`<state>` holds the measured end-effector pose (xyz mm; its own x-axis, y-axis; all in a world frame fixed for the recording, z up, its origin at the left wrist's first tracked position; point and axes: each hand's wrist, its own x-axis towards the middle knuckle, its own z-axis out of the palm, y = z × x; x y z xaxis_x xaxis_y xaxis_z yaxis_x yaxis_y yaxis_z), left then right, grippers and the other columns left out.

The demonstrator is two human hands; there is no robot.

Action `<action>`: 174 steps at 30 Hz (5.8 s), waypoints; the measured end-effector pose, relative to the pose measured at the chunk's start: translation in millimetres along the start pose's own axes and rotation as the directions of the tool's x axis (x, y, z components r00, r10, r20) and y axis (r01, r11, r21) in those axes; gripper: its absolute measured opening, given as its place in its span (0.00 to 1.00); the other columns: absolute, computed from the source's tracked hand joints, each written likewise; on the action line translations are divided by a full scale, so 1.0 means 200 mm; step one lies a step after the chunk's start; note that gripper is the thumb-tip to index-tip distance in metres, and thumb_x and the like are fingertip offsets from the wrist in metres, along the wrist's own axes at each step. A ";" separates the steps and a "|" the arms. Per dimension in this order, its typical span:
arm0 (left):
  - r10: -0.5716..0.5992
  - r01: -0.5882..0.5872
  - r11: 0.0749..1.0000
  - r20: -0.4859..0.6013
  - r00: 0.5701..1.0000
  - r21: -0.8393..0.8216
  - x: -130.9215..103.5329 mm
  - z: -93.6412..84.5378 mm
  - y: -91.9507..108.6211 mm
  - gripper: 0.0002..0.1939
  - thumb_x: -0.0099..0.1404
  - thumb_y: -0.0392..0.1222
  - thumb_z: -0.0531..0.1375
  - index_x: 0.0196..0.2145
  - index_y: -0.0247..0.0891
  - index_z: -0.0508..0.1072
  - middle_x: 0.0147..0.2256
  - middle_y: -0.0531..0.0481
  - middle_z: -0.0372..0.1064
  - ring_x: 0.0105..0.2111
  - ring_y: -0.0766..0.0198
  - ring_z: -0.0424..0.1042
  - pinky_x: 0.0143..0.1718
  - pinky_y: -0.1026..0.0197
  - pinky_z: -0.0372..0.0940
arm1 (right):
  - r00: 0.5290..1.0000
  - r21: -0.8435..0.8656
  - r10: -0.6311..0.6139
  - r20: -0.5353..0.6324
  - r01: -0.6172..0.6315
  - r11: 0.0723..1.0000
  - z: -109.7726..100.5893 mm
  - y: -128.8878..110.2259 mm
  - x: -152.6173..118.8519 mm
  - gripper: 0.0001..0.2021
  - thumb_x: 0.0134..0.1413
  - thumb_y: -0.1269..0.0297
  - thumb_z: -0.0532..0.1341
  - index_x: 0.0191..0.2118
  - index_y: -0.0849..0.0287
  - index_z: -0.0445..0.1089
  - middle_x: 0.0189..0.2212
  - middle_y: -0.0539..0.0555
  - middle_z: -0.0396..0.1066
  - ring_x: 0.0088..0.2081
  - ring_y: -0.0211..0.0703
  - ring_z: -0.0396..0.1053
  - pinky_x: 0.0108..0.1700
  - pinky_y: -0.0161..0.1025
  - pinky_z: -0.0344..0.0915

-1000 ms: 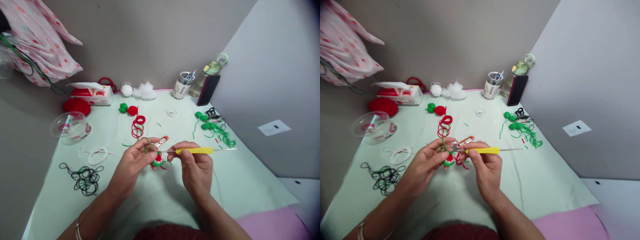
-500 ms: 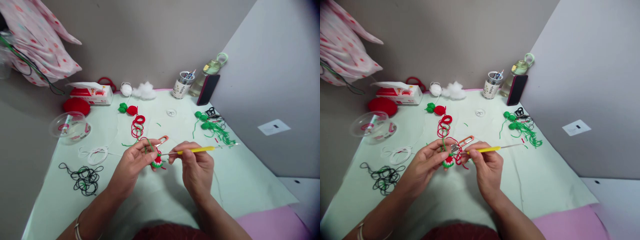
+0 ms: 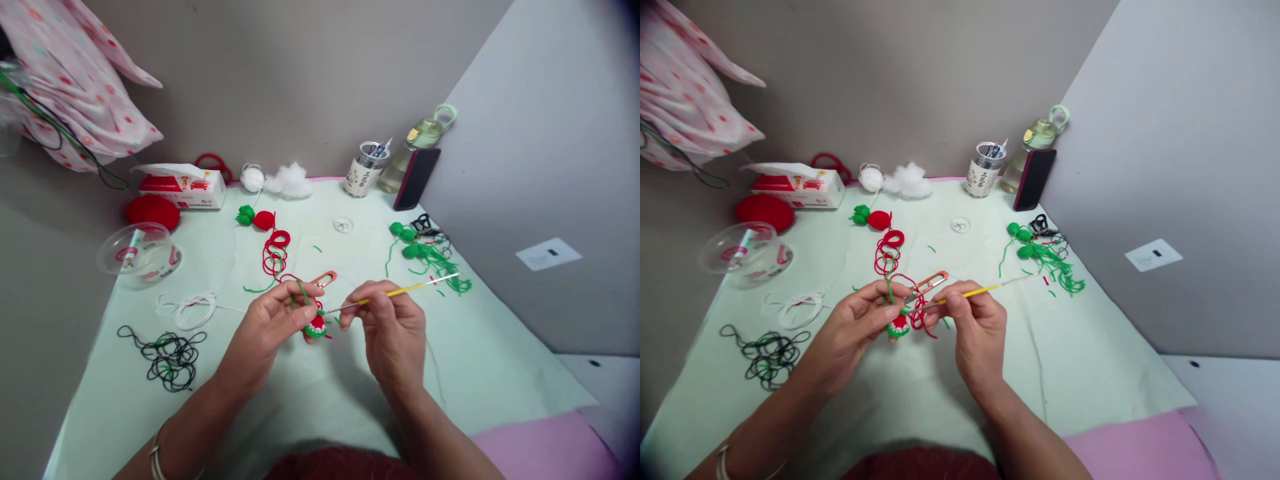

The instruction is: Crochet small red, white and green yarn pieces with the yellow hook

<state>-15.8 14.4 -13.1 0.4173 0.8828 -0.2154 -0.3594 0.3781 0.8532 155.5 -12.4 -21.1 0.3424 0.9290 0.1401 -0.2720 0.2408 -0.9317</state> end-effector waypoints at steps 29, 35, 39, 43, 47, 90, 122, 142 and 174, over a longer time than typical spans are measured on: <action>0.014 -0.009 0.989 -0.030 0.999 0.145 0.03 -0.02 -0.08 0.08 0.66 0.45 0.70 0.41 0.41 0.81 0.31 0.52 0.71 0.33 0.64 0.70 0.39 0.61 0.65 | 0.970 0.151 0.198 0.140 -0.218 0.964 0.02 -0.05 0.02 0.14 0.59 0.53 0.72 0.30 0.58 0.80 0.22 0.49 0.77 0.20 0.34 0.72 0.24 0.30 0.72; 0.017 -0.014 0.998 -0.054 0.998 0.063 0.03 -0.02 -0.09 0.08 0.67 0.44 0.70 0.43 0.42 0.82 0.37 0.50 0.73 0.39 0.62 0.70 0.44 0.59 0.65 | 0.999 0.051 -0.034 0.008 0.033 0.998 0.01 -0.04 0.02 0.12 0.67 0.61 0.65 0.31 0.57 0.78 0.29 0.51 0.76 0.31 0.38 0.76 0.35 0.35 0.74; 0.039 -0.035 0.998 -0.072 0.997 0.061 0.01 -0.01 -0.06 0.07 0.66 0.43 0.70 0.43 0.42 0.83 0.36 0.51 0.71 0.38 0.63 0.69 0.42 0.62 0.64 | 0.993 -0.169 -0.090 0.083 0.103 0.980 -0.02 -0.04 0.01 0.15 0.73 0.61 0.58 0.35 0.55 0.78 0.31 0.50 0.75 0.29 0.36 0.69 0.36 0.37 0.68; 0.064 -0.060 0.995 -0.051 0.997 0.079 0.01 -0.02 -0.05 0.08 0.67 0.44 0.70 0.43 0.44 0.82 0.36 0.52 0.71 0.38 0.63 0.68 0.42 0.63 0.64 | 0.958 -0.418 -0.097 0.270 0.207 0.884 -0.02 -0.07 0.01 0.09 0.69 0.65 0.63 0.40 0.53 0.83 0.29 0.50 0.73 0.29 0.37 0.67 0.32 0.37 0.65; 0.092 -0.084 0.987 -0.051 0.994 0.139 0.01 -0.03 -0.05 0.07 0.68 0.44 0.70 0.43 0.43 0.81 0.37 0.51 0.72 0.38 0.63 0.69 0.43 0.62 0.65 | 0.915 -0.438 -0.161 0.369 0.325 0.838 0.00 -0.07 0.01 0.10 0.61 0.73 0.69 0.43 0.50 0.84 0.29 0.50 0.75 0.30 0.39 0.69 0.32 0.38 0.68; 0.082 -0.075 0.988 -0.050 0.995 0.134 0.01 -0.03 -0.01 0.07 0.65 0.42 0.72 0.36 0.41 0.77 0.35 0.52 0.71 0.37 0.63 0.69 0.41 0.62 0.65 | 0.981 -0.041 -0.088 0.175 0.096 0.995 -0.01 -0.03 0.00 0.14 0.70 0.54 0.62 0.38 0.53 0.82 0.36 0.53 0.76 0.28 0.39 0.76 0.32 0.40 0.76; 0.080 -0.076 0.987 -0.021 0.997 0.139 0.01 -0.02 -0.02 0.07 0.64 0.39 0.71 0.36 0.40 0.76 0.34 0.54 0.72 0.37 0.66 0.69 0.40 0.64 0.66 | 0.957 -0.035 -0.145 0.251 0.158 0.987 -0.02 -0.01 -0.02 0.13 0.75 0.63 0.58 0.43 0.52 0.82 0.38 0.53 0.76 0.35 0.40 0.78 0.38 0.39 0.79; 0.132 -0.119 0.973 -0.053 0.990 0.199 -0.01 0.01 0.00 0.05 0.64 0.37 0.71 0.36 0.40 0.78 0.34 0.53 0.74 0.34 0.66 0.72 0.38 0.64 0.68 | 0.944 -0.106 -0.191 0.269 0.226 0.968 -0.03 0.00 -0.05 0.13 0.75 0.64 0.57 0.45 0.53 0.81 0.37 0.55 0.78 0.40 0.44 0.79 0.42 0.43 0.76; 0.036 -0.036 0.999 -0.036 0.999 -0.013 -0.01 0.03 0.00 0.52 0.62 0.37 0.73 0.76 0.41 0.51 0.34 0.53 0.75 0.35 0.63 0.73 0.40 0.60 0.69 | 0.929 -0.125 -0.147 0.341 0.199 0.972 -0.02 0.01 -0.04 0.10 0.72 0.60 0.62 0.45 0.49 0.83 0.33 0.52 0.75 0.36 0.44 0.71 0.39 0.42 0.67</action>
<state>-11.2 9.9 -9.9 0.3736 0.9053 -0.2018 -0.3854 0.3494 0.8540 155.8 -20.9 -24.9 0.0516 0.9231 0.3810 -0.0838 0.3842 -0.9195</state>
